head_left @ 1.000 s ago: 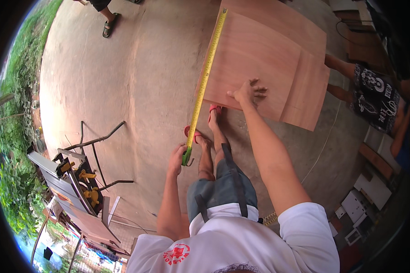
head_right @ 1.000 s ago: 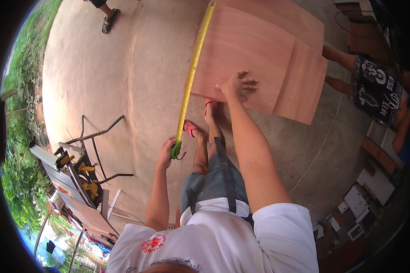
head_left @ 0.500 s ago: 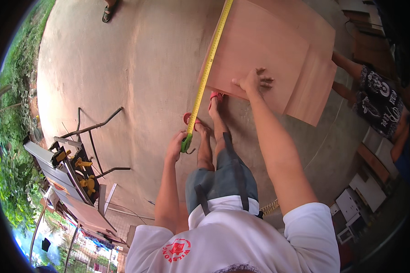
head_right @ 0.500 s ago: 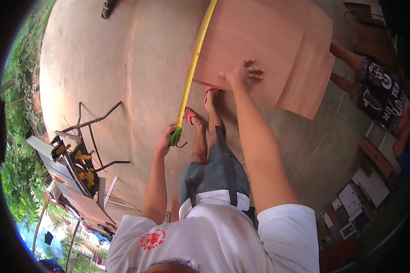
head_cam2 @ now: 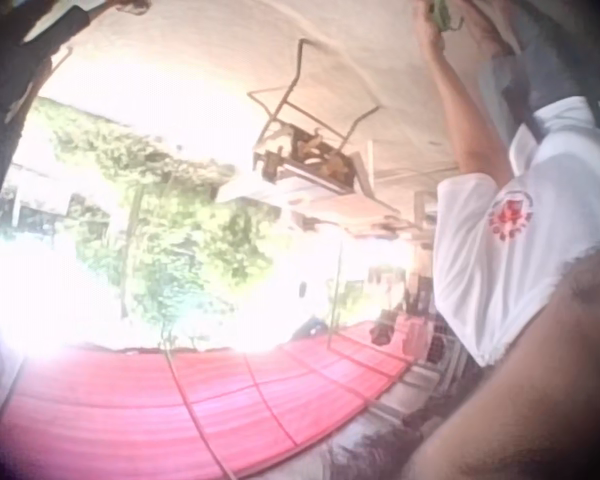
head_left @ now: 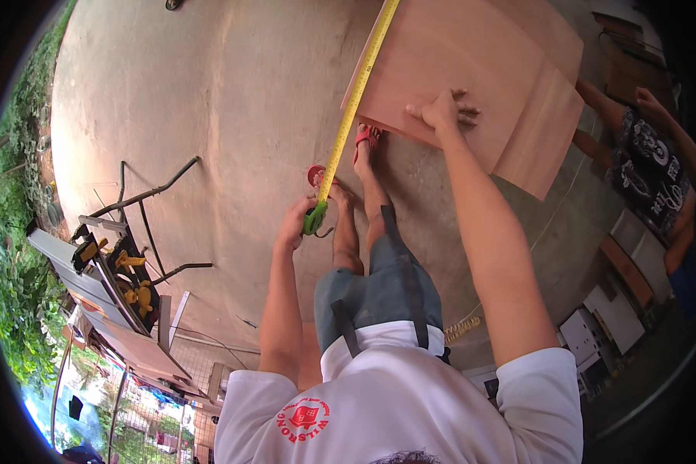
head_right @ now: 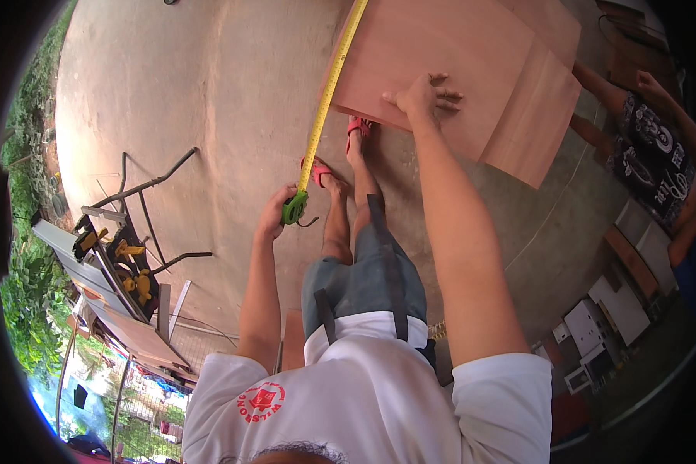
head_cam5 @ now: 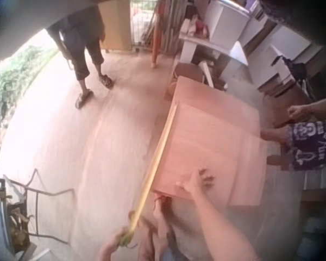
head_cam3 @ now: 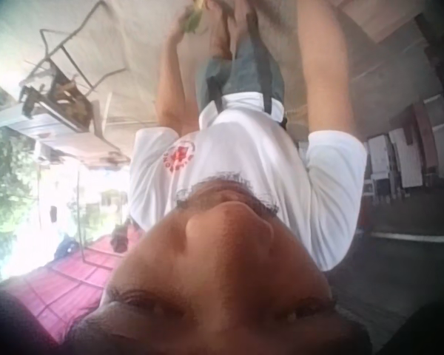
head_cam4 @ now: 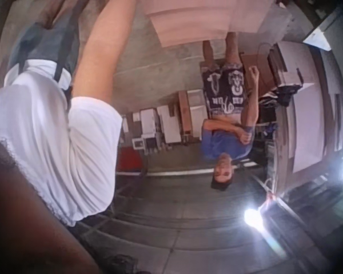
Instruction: The person measures a large sheet of plywood with a tape measure, then uses a table saw to cut it into smaller pieces. They handle the cut pieces and place them on the floor.
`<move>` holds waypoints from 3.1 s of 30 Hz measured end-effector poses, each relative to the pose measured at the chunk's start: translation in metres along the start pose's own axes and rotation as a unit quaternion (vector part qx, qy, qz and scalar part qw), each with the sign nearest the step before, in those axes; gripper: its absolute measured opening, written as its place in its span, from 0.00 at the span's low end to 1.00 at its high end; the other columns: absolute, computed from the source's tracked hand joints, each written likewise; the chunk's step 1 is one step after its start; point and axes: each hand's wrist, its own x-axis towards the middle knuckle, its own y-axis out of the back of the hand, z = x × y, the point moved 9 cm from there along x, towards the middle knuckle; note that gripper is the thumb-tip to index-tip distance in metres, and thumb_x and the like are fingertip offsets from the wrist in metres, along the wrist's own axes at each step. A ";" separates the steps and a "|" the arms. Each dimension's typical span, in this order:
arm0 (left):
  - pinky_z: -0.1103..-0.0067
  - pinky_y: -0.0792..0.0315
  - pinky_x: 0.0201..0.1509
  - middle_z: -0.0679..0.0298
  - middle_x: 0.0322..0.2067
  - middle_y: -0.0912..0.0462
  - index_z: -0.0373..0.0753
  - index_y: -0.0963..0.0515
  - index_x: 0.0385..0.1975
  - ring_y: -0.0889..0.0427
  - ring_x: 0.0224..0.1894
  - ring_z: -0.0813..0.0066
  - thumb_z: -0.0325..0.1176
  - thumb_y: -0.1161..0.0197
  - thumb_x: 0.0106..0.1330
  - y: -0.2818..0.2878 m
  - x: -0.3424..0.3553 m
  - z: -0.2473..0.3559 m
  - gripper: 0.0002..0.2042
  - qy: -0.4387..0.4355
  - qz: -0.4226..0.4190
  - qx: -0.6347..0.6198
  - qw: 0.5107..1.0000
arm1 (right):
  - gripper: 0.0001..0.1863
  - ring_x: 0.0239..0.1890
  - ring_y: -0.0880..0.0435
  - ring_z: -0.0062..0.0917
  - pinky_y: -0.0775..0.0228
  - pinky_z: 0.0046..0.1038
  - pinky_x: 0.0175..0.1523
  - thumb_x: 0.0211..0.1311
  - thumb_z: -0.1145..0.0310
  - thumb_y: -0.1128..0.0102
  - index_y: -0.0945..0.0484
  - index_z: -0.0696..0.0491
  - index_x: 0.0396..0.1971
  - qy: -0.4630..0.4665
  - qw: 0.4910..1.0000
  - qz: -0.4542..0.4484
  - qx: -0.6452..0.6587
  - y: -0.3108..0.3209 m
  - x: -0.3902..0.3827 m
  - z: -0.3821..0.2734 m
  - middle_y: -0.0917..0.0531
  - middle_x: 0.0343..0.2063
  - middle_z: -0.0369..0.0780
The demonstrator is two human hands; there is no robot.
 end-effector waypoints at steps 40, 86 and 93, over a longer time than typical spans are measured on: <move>0.73 0.20 0.39 0.62 0.37 0.19 0.36 0.27 0.54 0.18 0.36 0.72 0.38 0.47 0.69 0.006 0.003 0.009 0.18 0.007 -0.033 -0.010 0.999 | 0.78 0.70 0.76 0.72 0.52 0.76 0.63 0.39 0.52 0.15 0.76 0.55 0.72 -0.016 0.999 -0.006 0.043 0.005 -0.011 -0.001 0.80 0.66 0.73; 0.79 0.27 0.41 0.62 0.32 0.18 0.33 0.19 0.47 0.21 0.34 0.74 0.41 0.42 0.57 -0.113 0.150 0.524 0.22 0.016 -0.127 0.784 0.607 | 0.72 0.70 0.81 0.72 0.57 0.74 0.65 0.43 0.61 0.18 0.72 0.51 0.75 -0.037 0.993 -0.054 0.100 0.014 -0.032 0.007 0.81 0.68 0.69; 0.74 0.25 0.49 0.55 0.39 0.14 0.41 0.17 0.51 0.16 0.39 0.67 0.45 0.42 0.53 -0.097 0.171 0.523 0.26 0.015 -0.121 0.816 0.565 | 0.73 0.71 0.82 0.69 0.59 0.72 0.66 0.42 0.61 0.17 0.72 0.51 0.74 -0.018 0.993 -0.026 0.117 0.014 -0.033 0.007 0.80 0.68 0.68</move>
